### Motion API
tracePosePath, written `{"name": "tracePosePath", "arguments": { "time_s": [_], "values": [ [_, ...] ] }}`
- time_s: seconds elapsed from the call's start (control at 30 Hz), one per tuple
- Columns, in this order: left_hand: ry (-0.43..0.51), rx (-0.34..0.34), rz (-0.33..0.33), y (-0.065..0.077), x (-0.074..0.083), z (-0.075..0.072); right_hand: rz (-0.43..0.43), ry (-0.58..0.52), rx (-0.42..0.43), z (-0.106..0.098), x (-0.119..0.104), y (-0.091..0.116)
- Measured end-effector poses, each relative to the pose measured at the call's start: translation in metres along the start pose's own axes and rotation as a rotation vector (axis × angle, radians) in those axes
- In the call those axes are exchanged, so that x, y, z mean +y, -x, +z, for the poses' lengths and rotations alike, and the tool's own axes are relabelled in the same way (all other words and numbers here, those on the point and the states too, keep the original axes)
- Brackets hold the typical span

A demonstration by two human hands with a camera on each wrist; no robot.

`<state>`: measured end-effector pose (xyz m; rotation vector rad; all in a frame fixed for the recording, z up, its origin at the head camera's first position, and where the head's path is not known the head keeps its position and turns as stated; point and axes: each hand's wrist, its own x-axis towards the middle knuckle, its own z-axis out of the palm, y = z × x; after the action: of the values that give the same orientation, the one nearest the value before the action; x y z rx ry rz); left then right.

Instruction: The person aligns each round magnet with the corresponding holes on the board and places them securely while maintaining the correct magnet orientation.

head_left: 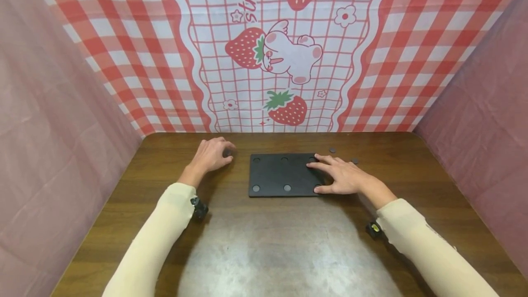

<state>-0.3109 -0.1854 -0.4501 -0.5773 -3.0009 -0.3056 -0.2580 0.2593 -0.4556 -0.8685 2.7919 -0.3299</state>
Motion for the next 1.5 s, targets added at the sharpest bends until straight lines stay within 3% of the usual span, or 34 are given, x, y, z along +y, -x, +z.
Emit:
{"name": "tracePosePath", "arguments": {
  "time_s": [0.17, 0.37, 0.47, 0.63, 0.8, 0.83, 1.03, 1.1, 1.23, 1.5],
  "values": [
    [-0.009, -0.021, 0.004, -0.003, -0.005, 0.005, 0.011, -0.015, -0.008, 0.000, 0.000, 0.000],
    [-0.010, -0.034, 0.024, -0.030, -0.049, 0.055, 0.011, -0.007, -0.010, 0.000, -0.001, -0.001],
    [-0.011, -0.070, 0.010, -0.029, -0.044, 0.050, 0.015, -0.010, -0.013, 0.000, -0.001, -0.001],
    [-0.030, -0.075, 0.018, -0.025, -0.037, 0.040, 0.015, -0.005, -0.017, 0.001, -0.001, -0.001],
    [-0.036, -0.093, 0.022, -0.007, -0.011, 0.008, 0.012, -0.005, -0.015, 0.001, 0.000, -0.001],
    [-0.032, -0.101, 0.010, -0.009, -0.013, 0.012, 0.012, -0.005, -0.014, 0.001, 0.000, -0.001],
    [-0.047, -0.060, 0.080, -0.035, -0.053, 0.052, 0.011, -0.001, -0.012, 0.000, 0.000, -0.001],
    [-0.041, -0.070, 0.071, -0.035, -0.051, 0.049, 0.012, 0.000, -0.013, 0.001, 0.000, -0.001],
    [-0.057, -0.059, 0.083, -0.049, -0.069, 0.069, 0.013, 0.001, -0.015, 0.001, 0.001, -0.001],
    [-0.109, -0.033, 0.107, -0.055, -0.077, 0.076, 0.013, -0.001, -0.015, 0.000, 0.000, -0.001]
  ]
}}
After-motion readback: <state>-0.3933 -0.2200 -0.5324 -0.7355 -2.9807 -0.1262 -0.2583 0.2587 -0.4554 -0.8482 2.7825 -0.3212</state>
